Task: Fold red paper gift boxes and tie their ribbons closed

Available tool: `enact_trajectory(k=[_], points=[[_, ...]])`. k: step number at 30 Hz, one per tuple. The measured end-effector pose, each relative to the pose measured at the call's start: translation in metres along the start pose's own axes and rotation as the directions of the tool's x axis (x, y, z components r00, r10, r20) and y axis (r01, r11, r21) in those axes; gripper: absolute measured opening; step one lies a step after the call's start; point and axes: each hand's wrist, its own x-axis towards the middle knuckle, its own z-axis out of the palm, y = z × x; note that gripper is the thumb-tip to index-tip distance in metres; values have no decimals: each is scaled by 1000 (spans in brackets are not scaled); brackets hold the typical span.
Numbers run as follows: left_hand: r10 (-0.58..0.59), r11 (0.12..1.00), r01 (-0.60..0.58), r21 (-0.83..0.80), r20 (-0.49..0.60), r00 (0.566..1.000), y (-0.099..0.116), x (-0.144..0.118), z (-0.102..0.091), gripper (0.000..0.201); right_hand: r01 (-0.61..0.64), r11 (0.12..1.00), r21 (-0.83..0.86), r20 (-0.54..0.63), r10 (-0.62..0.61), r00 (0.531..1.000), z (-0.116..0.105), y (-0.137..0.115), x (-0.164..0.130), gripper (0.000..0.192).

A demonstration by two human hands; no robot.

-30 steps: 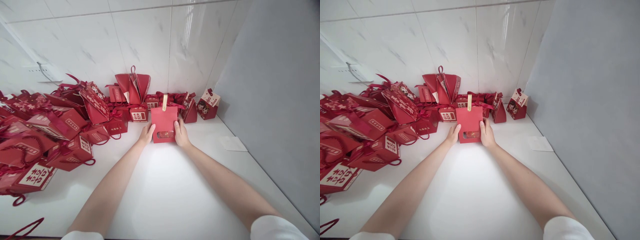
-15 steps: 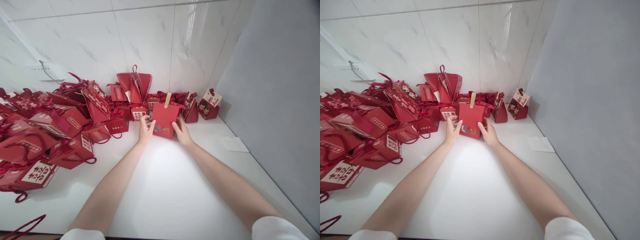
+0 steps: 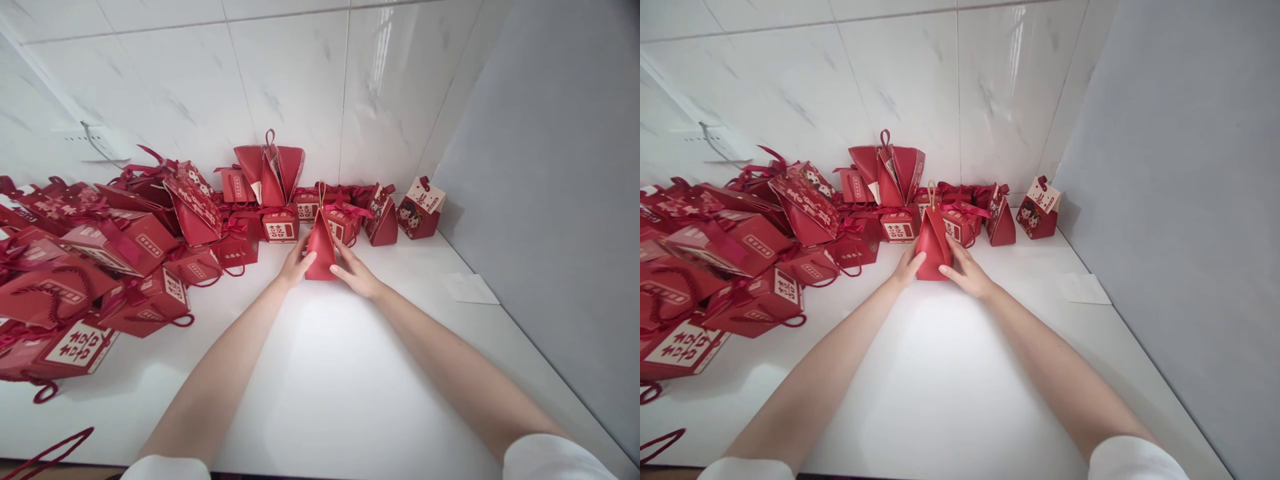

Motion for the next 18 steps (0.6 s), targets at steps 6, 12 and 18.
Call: enact_trajectory(k=[6,12,18], points=[[-61,965,76,-251,69,996,5,0,2,77,-97,985,143,71,88,994,2,0,-2,90],[-38,973,42,-228,21,999,23,2,6,80,-134,963,233,46,127,991,2,6,-1,83],[-90,973,89,-214,4,996,20,3,7,82,-146,961,236,43,140,989,2,4,0,82]])
